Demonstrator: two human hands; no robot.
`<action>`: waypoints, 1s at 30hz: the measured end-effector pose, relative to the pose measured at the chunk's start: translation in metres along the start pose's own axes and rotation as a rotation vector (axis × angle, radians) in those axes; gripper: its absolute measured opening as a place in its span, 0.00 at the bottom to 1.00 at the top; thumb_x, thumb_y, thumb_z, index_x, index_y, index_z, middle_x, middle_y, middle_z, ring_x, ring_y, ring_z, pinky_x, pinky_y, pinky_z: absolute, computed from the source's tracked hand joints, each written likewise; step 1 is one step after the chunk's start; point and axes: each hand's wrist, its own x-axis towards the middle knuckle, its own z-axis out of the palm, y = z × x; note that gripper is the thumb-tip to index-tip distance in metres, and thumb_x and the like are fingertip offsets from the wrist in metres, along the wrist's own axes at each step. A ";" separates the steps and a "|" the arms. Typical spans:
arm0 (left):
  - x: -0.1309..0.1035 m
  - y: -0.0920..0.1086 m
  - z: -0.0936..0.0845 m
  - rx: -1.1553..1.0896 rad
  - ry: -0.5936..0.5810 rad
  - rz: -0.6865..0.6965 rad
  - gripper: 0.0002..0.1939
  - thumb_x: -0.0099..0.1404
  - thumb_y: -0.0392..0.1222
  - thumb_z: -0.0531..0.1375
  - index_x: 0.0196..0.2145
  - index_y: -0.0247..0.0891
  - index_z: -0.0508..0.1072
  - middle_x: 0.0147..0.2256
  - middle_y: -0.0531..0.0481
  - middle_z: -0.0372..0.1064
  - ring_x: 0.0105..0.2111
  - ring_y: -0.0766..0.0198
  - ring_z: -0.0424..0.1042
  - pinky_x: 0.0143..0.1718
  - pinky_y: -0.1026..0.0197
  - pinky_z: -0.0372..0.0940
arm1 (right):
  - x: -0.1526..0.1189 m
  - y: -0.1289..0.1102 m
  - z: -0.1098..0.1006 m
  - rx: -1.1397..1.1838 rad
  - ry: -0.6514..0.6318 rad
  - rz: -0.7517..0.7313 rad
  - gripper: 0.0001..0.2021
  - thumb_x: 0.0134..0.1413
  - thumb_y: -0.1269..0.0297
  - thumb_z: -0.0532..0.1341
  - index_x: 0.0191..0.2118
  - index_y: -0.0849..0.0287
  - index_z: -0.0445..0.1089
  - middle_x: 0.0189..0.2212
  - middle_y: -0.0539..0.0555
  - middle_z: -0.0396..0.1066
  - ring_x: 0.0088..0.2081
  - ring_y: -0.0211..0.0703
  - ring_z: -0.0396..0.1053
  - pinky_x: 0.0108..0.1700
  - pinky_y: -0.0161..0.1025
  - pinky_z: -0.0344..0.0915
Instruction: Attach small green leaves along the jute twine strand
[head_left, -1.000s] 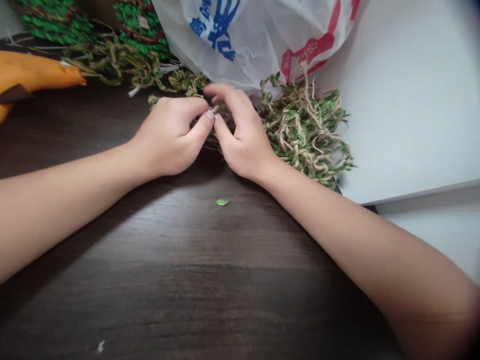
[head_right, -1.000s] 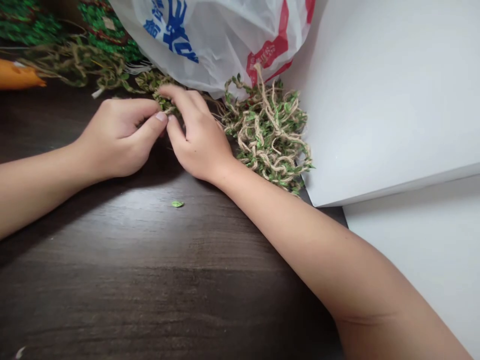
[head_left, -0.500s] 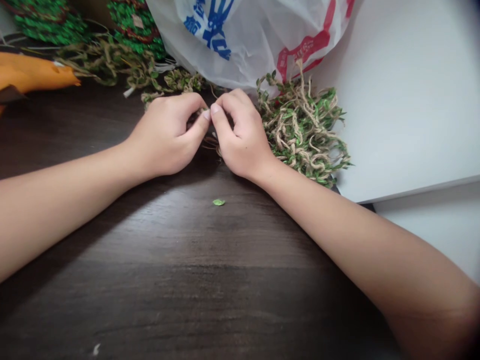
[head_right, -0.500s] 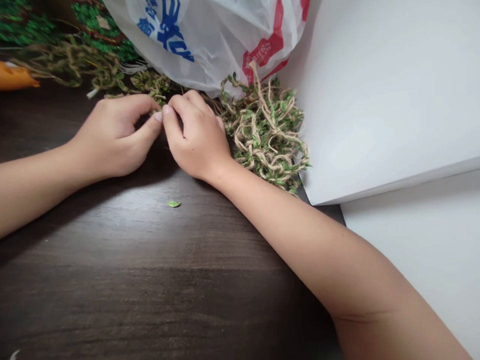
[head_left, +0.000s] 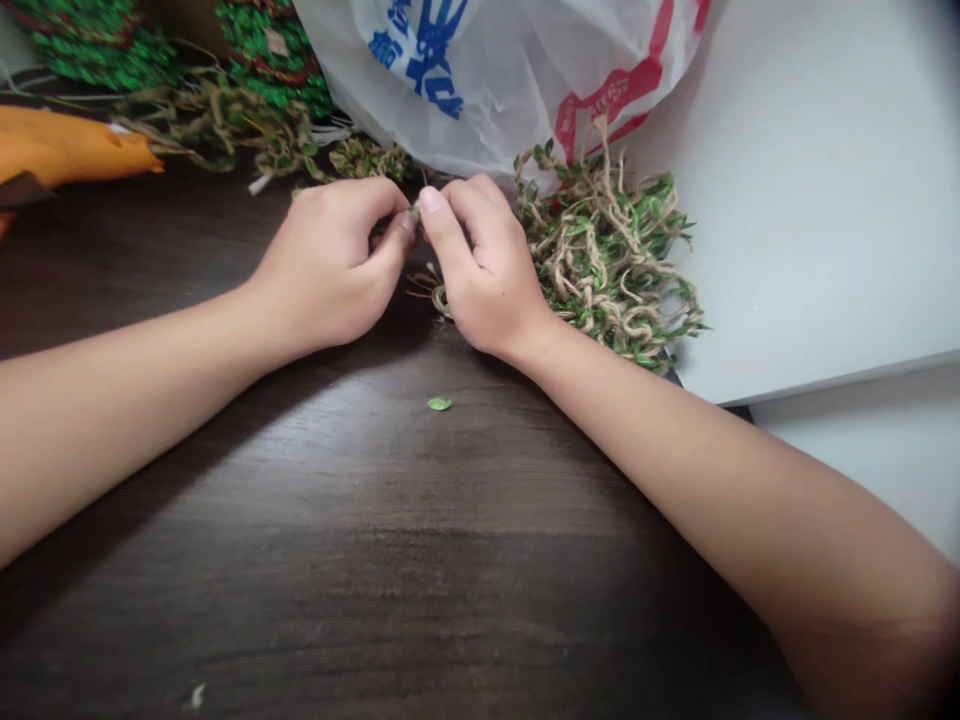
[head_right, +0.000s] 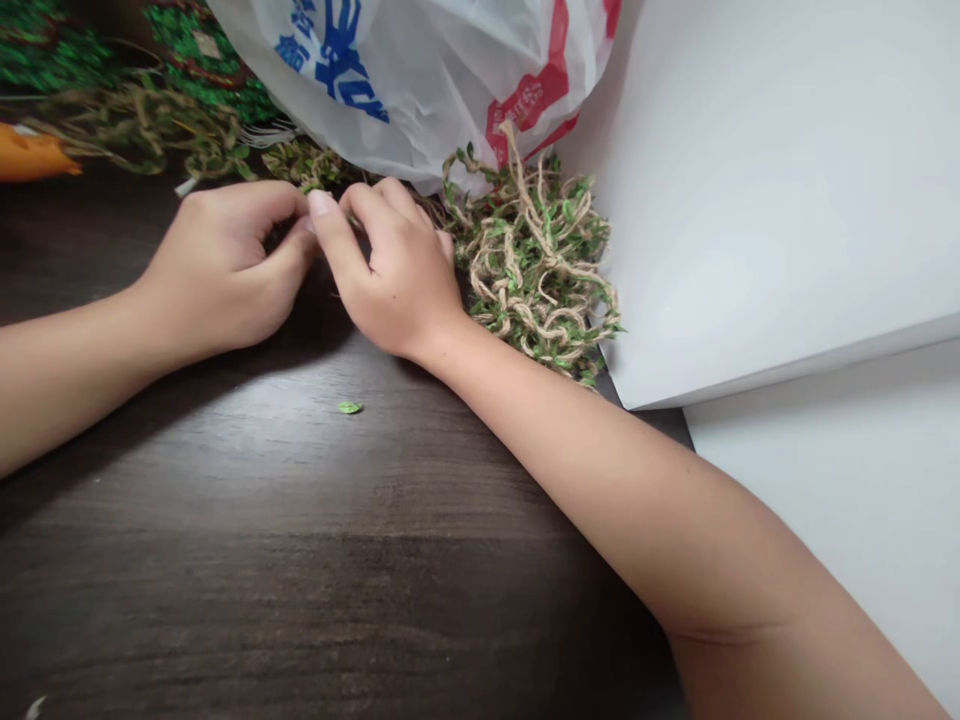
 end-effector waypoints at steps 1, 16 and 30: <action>0.000 0.000 0.000 -0.001 -0.010 0.009 0.15 0.69 0.40 0.51 0.23 0.37 0.60 0.21 0.54 0.56 0.24 0.70 0.54 0.29 0.63 0.51 | 0.000 -0.001 0.000 -0.003 -0.001 0.000 0.23 0.68 0.43 0.46 0.31 0.55 0.62 0.35 0.52 0.65 0.45 0.43 0.69 0.54 0.46 0.66; -0.002 0.001 -0.001 0.003 -0.014 0.024 0.14 0.71 0.42 0.52 0.30 0.35 0.70 0.25 0.54 0.62 0.27 0.69 0.61 0.32 0.65 0.57 | 0.000 0.000 0.000 -0.091 0.019 -0.008 0.20 0.69 0.44 0.45 0.38 0.52 0.64 0.41 0.54 0.68 0.51 0.48 0.67 0.58 0.48 0.62; -0.004 -0.001 -0.001 -0.032 -0.003 0.016 0.17 0.73 0.45 0.49 0.32 0.36 0.71 0.27 0.54 0.64 0.28 0.68 0.66 0.35 0.64 0.60 | 0.002 0.004 -0.001 -0.092 0.128 0.009 0.24 0.71 0.46 0.36 0.36 0.54 0.61 0.36 0.52 0.65 0.47 0.43 0.69 0.53 0.44 0.66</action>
